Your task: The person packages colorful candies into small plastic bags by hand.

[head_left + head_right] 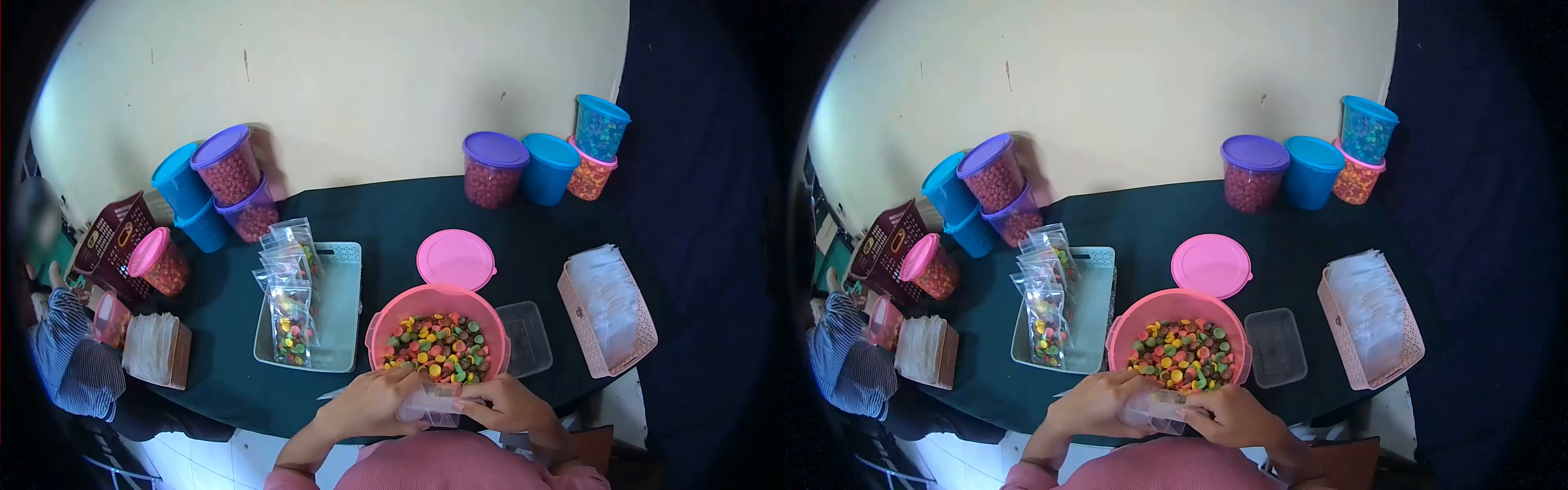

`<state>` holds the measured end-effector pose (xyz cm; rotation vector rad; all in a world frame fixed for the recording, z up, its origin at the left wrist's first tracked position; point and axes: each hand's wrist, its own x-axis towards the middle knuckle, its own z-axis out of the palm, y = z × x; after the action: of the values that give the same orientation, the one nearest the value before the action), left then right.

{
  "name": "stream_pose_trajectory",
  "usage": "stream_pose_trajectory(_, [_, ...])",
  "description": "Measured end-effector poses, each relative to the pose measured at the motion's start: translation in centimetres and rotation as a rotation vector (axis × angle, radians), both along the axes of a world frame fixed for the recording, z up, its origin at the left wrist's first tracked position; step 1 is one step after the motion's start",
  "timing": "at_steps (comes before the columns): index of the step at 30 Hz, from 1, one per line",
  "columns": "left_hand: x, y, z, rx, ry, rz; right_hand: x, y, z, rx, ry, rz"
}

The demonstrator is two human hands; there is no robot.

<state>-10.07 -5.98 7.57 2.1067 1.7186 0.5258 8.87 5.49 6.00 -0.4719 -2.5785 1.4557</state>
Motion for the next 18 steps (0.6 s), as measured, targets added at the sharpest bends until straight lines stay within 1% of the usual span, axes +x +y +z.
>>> stream_pose_trajectory(2, [-0.1, -0.2, -0.1, 0.019, -0.017, 0.003, 0.0, 0.2, 0.4, 0.014, -0.028, 0.008])
stream_pose_trajectory(4, [-0.2, -0.5, -0.3, -0.001, -0.080, -0.024, 0.0, 0.4, 0.6, 0.134, -0.047, 0.077])
stream_pose_trajectory(5, [-0.4, -0.8, -0.6, -0.002, -0.082, -0.023, 0.2, 0.5, 0.9, 0.132, -0.049, 0.078])
stream_pose_trajectory(7, [-1.1, -1.4, -1.4, -0.080, -0.117, 0.062, 0.8, 1.0, 1.5, 0.164, -0.083, 0.058])
stream_pose_trajectory(8, [-1.2, -1.7, -1.5, -0.076, -0.117, 0.065, 1.1, 1.1, 1.7, 0.169, -0.083, 0.062])
stream_pose_trajectory(10, [-1.4, -2.1, -1.7, -0.085, -0.187, 0.006, 1.4, 1.4, 1.9, 0.216, -0.108, 0.107])
stream_pose_trajectory(11, [-1.3, -2.1, -1.8, -0.111, -0.170, 0.013, 1.4, 1.6, 1.9, 0.219, -0.111, 0.112])
stream_pose_trajectory(12, [-1.2, -2.1, -1.9, -0.109, -0.174, 0.018, 1.3, 1.8, 2.0, 0.222, -0.127, 0.135])
stream_pose_trajectory(14, [-1.1, -2.1, -2.3, -0.012, -0.156, 0.041, 1.1, 1.8, 2.3, 0.227, -0.147, 0.161])
stream_pose_trajectory(15, [-1.0, -2.0, -2.2, -0.009, -0.158, 0.044, 0.9, 1.6, 2.5, 0.299, -0.109, 0.188])
stream_pose_trajectory(16, [-1.0, -1.8, -2.1, 0.005, -0.169, -0.007, 0.6, 1.4, 2.7, 0.371, -0.070, 0.216])
stream_pose_trajectory(17, [-1.0, -1.7, -2.0, 0.017, -0.181, -0.058, 0.2, 1.0, 2.5, 0.371, -0.070, 0.220])
stream_pose_trajectory(18, [-0.9, -1.7, -2.0, 0.017, -0.182, -0.055, -0.2, 0.5, 2.1, 0.471, -0.032, 0.275])
